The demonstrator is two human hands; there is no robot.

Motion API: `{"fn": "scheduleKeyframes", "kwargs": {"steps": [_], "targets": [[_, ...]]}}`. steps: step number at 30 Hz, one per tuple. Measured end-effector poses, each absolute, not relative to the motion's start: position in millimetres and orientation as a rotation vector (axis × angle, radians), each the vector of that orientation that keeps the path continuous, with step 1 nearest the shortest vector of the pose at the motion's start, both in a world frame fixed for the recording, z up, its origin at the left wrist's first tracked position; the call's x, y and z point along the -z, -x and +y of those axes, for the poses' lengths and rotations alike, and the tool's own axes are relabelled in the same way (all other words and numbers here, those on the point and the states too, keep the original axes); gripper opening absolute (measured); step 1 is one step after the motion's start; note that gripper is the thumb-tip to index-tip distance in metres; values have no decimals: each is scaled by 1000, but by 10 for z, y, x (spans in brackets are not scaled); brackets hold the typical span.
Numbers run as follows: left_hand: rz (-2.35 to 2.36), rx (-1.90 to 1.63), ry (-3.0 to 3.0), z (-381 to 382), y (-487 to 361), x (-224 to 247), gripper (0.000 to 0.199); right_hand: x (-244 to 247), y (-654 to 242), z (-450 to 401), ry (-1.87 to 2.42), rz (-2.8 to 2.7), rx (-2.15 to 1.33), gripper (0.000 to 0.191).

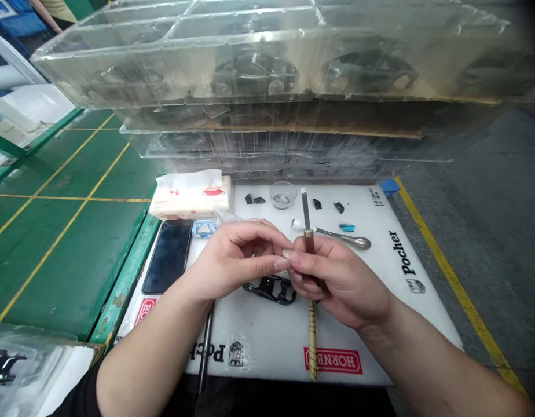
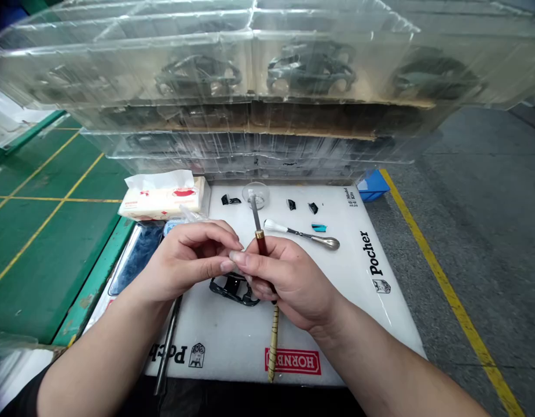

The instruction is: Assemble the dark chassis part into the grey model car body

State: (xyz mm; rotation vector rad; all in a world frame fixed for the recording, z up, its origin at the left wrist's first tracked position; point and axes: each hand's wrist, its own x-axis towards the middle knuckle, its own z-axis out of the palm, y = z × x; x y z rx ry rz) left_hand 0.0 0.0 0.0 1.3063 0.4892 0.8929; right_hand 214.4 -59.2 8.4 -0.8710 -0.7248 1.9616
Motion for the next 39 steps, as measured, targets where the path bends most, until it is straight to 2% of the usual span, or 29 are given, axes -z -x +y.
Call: {"fn": "scheduleKeyframes", "kwargs": {"steps": [6, 14, 20, 26, 28, 31, 34, 37, 39], "targets": [[577, -879, -1128, -20, 9, 26, 29, -68, -2186, -556, 939, -633, -1827, 46], [658, -890, -993, -16, 5, 34, 13, -129, -2192, -537, 1019, -644, -1756, 48], [865, -854, -1278, -18, 20, 5, 10, -96, -2184, -519, 1056, -702, -1689, 48], [1024, -762, -1679, -37, 17, -53, 9, -15, -2235, -492, 1173, -946, -1476, 49], [1031, -719, -1769, -14, 48, -67, 17, 7, -2245, -488, 1216, -1033, -1372, 46], [925, -575, -1954, 48, 127, -85, 39, 15, -2246, -485, 1257, -1100, -1270, 33], [743, -410, -2146, 88, 184, -78, 35, 4, -2237, -488, 1281, -1145, -1227, 25], [663, -261, -2220, 61, 169, -18, 47, -4, -2225, -500, 1312, -1172, -1201, 25], [639, -183, -2245, 20, 127, 39, 47, -8, -2216, -507, 1318, -1183, -1197, 23]]}}
